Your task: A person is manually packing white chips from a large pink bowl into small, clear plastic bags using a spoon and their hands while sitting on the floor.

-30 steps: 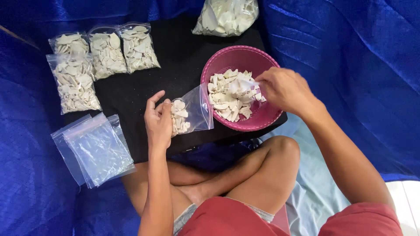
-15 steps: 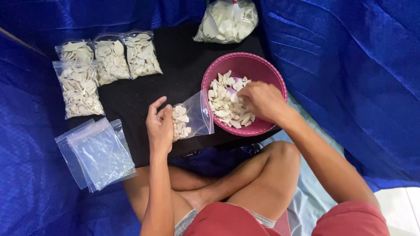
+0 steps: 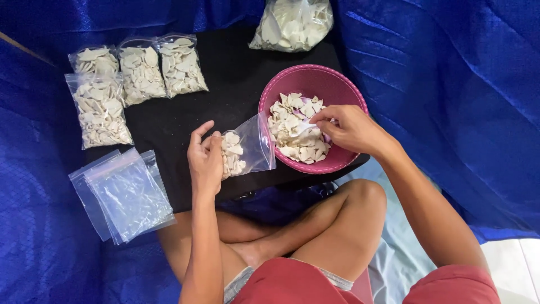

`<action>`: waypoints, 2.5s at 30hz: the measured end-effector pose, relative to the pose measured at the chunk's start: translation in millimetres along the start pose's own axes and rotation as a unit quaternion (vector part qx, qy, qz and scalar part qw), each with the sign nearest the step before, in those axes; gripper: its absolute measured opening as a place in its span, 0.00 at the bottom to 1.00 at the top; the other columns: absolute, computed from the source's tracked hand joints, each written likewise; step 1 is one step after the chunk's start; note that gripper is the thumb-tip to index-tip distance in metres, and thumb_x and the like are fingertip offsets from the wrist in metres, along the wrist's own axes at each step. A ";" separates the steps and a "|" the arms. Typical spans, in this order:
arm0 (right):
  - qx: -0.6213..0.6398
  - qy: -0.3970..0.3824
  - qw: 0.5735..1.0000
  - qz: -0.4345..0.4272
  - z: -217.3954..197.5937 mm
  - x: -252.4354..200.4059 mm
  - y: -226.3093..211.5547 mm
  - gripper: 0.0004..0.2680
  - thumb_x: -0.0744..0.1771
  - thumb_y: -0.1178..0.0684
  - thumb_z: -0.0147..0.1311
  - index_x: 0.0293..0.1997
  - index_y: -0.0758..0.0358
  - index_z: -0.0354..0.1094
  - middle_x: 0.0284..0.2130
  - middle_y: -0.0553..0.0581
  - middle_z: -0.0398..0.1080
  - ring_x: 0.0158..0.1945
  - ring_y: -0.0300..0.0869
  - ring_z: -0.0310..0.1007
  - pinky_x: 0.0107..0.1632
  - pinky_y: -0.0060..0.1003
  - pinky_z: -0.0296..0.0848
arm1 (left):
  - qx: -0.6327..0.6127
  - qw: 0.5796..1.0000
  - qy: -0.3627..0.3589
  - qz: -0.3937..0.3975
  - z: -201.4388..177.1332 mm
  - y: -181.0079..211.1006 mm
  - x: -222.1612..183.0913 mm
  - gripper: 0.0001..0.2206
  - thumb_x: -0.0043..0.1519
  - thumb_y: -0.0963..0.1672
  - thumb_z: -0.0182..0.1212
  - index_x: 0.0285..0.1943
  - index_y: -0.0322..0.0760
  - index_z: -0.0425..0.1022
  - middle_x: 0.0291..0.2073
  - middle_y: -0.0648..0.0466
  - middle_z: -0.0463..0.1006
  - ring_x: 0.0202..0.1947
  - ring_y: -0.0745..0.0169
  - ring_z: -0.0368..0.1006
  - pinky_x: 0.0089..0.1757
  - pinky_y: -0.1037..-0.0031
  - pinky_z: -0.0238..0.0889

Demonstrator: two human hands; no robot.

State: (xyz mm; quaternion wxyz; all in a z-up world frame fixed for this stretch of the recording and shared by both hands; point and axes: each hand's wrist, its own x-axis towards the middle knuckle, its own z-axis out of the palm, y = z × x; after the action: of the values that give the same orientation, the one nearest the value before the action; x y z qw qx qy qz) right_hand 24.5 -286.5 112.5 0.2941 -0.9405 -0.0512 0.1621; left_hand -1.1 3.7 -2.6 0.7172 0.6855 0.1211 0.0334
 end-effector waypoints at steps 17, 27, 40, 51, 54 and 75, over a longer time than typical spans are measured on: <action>-0.025 0.030 0.999 0.025 -19.5 -19.7 -15.2 0.10 0.67 0.54 0.52 0.50 0.63 0.77 0.40 0.65 0.78 0.48 0.60 0.78 0.52 0.53 0.74 | 0.007 1.000 0.011 0.007 1.0 3.7 -3.3 0.16 0.69 0.43 0.51 0.66 0.35 0.67 0.36 0.42 0.80 0.39 0.56 0.78 0.45 0.65 0.72; -0.011 0.020 1.000 -0.008 -30.5 -39.8 -53.5 0.09 0.67 0.56 0.54 0.50 0.61 0.78 0.35 0.64 0.78 0.41 0.54 0.79 0.46 0.49 0.76 | 0.002 1.000 0.014 0.019 0.4 1.5 -3.7 0.16 0.69 0.43 0.51 0.66 0.36 0.67 0.34 0.44 0.79 0.35 0.59 0.77 0.41 0.68 0.72; -0.168 -0.032 0.985 -0.030 -13.1 -13.6 -78.1 0.09 0.69 0.49 0.49 0.44 0.54 0.78 0.38 0.56 0.78 0.45 0.58 0.77 0.46 0.53 0.74 | 0.008 1.000 0.018 0.013 0.3 -1.9 -1.9 0.16 0.68 0.43 0.51 0.65 0.36 0.68 0.32 0.48 0.79 0.31 0.65 0.74 0.37 0.74 0.69; -0.274 -0.047 0.960 -0.042 1.9 -1.7 -97.2 0.09 0.68 0.48 0.49 0.43 0.52 0.78 0.37 0.55 0.78 0.43 0.59 0.80 0.47 0.55 0.77 | 0.023 0.999 0.024 0.027 -0.3 -6.5 -0.6 0.16 0.69 0.44 0.51 0.64 0.37 0.69 0.29 0.49 0.78 0.29 0.66 0.70 0.35 0.75 0.66; -0.288 0.009 0.955 -0.067 2.5 -2.0 -100.2 0.09 0.69 0.46 0.48 0.44 0.50 0.76 0.38 0.52 0.76 0.40 0.58 0.80 0.45 0.53 0.77 | 0.030 0.999 0.022 0.030 -1.7 -6.2 -0.6 0.16 0.69 0.45 0.50 0.65 0.37 0.68 0.29 0.49 0.78 0.29 0.66 0.70 0.36 0.73 0.66; -0.144 0.168 0.940 -0.258 31.3 -23.1 -46.1 0.14 0.67 0.41 0.60 0.56 0.54 0.75 0.47 0.62 0.77 0.48 0.63 0.76 0.49 0.56 0.72 | -0.071 0.994 0.059 0.052 5.5 -15.0 0.0 0.17 0.69 0.43 0.51 0.68 0.37 0.65 0.36 0.44 0.80 0.36 0.62 0.78 0.41 0.70 0.73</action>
State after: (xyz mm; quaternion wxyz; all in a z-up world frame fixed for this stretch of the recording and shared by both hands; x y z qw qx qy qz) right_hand -7.8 -236.2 121.0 0.1917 -0.9408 -0.2651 -0.0887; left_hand -1.7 -2.6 -17.3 0.7528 0.6352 0.1245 0.1198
